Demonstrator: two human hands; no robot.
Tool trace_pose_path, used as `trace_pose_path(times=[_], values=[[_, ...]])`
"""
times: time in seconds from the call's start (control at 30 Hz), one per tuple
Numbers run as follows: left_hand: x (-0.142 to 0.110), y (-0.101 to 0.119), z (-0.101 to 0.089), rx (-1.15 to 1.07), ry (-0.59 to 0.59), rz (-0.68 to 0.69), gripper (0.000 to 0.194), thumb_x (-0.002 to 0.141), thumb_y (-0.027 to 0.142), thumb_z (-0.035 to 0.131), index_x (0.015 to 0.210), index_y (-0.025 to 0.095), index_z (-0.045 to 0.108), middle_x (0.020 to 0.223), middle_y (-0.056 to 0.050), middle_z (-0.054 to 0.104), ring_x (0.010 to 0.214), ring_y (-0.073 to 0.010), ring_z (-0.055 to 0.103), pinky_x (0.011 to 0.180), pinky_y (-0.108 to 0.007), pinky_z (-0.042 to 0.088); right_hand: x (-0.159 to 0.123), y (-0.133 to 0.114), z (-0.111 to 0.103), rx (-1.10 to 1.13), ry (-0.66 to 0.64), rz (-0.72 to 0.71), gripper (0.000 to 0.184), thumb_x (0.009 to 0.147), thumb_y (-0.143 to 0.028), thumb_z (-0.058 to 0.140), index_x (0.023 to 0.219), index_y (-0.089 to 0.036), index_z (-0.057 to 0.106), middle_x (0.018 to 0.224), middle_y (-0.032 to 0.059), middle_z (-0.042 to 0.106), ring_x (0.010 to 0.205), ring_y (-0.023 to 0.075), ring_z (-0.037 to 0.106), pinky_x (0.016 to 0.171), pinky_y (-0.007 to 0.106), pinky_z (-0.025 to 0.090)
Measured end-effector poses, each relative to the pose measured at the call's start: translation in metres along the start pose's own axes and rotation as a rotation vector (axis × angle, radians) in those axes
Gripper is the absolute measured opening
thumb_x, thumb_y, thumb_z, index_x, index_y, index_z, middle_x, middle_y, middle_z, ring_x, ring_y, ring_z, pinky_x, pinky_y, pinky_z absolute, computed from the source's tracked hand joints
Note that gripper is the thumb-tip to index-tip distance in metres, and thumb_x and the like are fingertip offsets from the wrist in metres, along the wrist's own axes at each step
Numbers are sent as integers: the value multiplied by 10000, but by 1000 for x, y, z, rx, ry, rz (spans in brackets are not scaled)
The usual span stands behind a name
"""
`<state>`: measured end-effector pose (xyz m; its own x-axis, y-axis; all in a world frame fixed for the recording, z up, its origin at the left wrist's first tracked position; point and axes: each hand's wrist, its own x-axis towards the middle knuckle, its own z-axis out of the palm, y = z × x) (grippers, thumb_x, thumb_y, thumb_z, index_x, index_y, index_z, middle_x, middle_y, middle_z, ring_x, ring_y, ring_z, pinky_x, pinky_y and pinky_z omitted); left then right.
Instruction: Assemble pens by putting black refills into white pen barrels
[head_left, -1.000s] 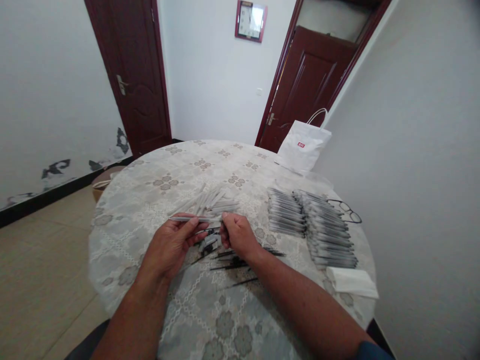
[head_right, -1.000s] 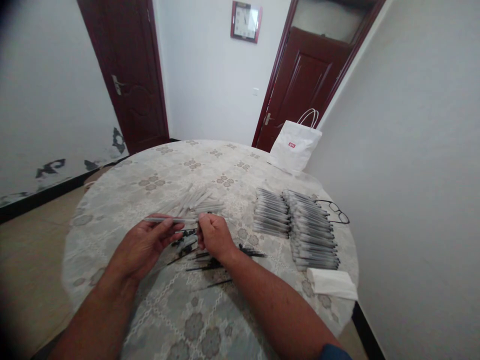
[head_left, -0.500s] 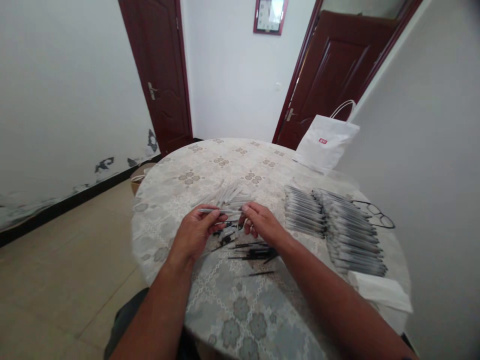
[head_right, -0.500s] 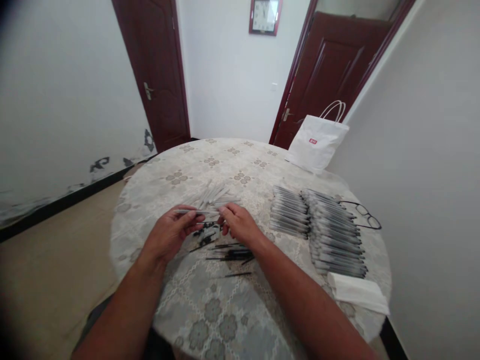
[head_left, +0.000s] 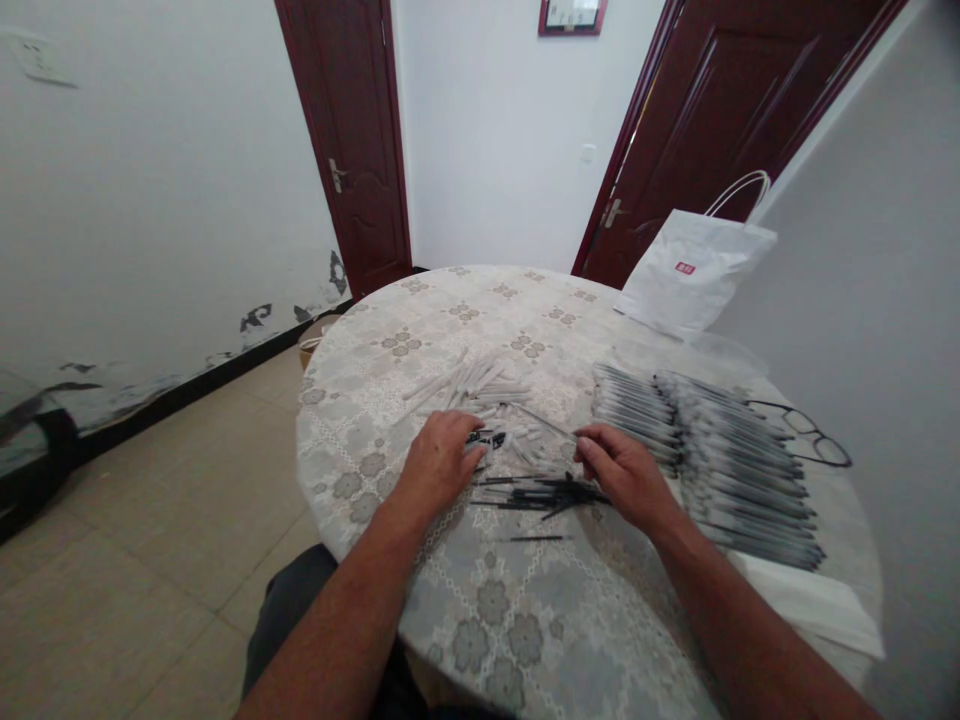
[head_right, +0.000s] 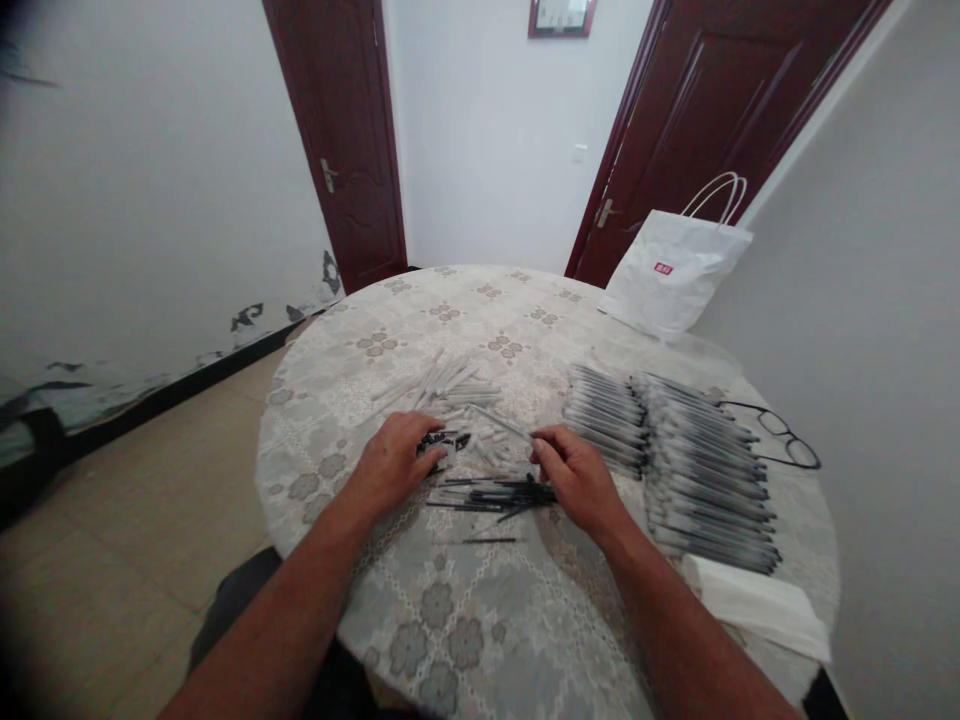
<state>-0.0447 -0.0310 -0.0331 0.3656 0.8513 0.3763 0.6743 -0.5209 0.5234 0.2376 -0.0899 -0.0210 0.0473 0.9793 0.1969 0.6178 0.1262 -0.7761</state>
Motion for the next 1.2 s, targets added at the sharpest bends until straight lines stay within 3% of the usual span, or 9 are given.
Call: trace_pose_path(times=[0.17,0.27,0.43,0.63,0.8,0.93,1.03,1.2], values=[[-5,2,-18,137,-7,-29,153,868,246,595,1012,208,631,1009,-87,654,996,-261,582,909,-379,437,-2,12,-3,-41,58,-24,276,955,-425,514,1016,-206,672,820,33,726,638,176,655,653,299,496],[-8,1,-26,134,-110,-103,131,820,284,645,934,225,618,933,-65,662,886,-251,598,769,-340,425,-1,18,-4,-95,77,-80,273,960,-418,519,1039,-215,684,834,37,738,676,190,672,679,305,497],[-11,0,-23,165,-219,-182,171,738,284,720,889,250,650,895,-68,686,823,-257,608,655,-307,349,0,21,-5,-157,87,-167,262,964,-394,518,1026,-214,698,843,43,747,728,197,689,720,302,496],[-11,-8,-21,81,-200,-169,107,802,233,651,906,242,676,912,-72,696,825,-243,621,713,-318,391,-2,18,0,-176,65,-206,244,968,-377,522,1015,-220,702,878,46,743,783,205,689,751,307,501],[-8,-2,-29,-157,-146,-166,162,878,289,586,979,217,691,952,-59,692,882,-213,629,805,-310,454,-7,14,11,-160,47,-255,236,972,-367,531,1057,-224,698,972,59,753,865,215,706,788,312,516],[-5,4,-30,-593,-212,-269,243,938,396,525,969,192,653,834,-35,672,755,-172,628,690,-275,488,-10,9,19,-164,42,-318,216,978,-343,529,1057,-222,689,982,62,754,868,207,711,795,306,530],[-4,4,-27,-842,-226,-348,244,919,395,570,978,165,628,791,-22,645,692,-150,622,646,-268,500,-12,7,21,-171,50,-357,209,983,-317,520,1074,-212,678,992,66,750,878,200,709,803,302,534],[-4,2,-25,-885,-184,-369,222,891,342,619,983,143,654,741,1,621,648,-122,611,678,-269,507,-13,5,21,-175,38,-413,189,989,-293,526,1084,-206,663,981,58,740,868,179,703,797,281,532]])
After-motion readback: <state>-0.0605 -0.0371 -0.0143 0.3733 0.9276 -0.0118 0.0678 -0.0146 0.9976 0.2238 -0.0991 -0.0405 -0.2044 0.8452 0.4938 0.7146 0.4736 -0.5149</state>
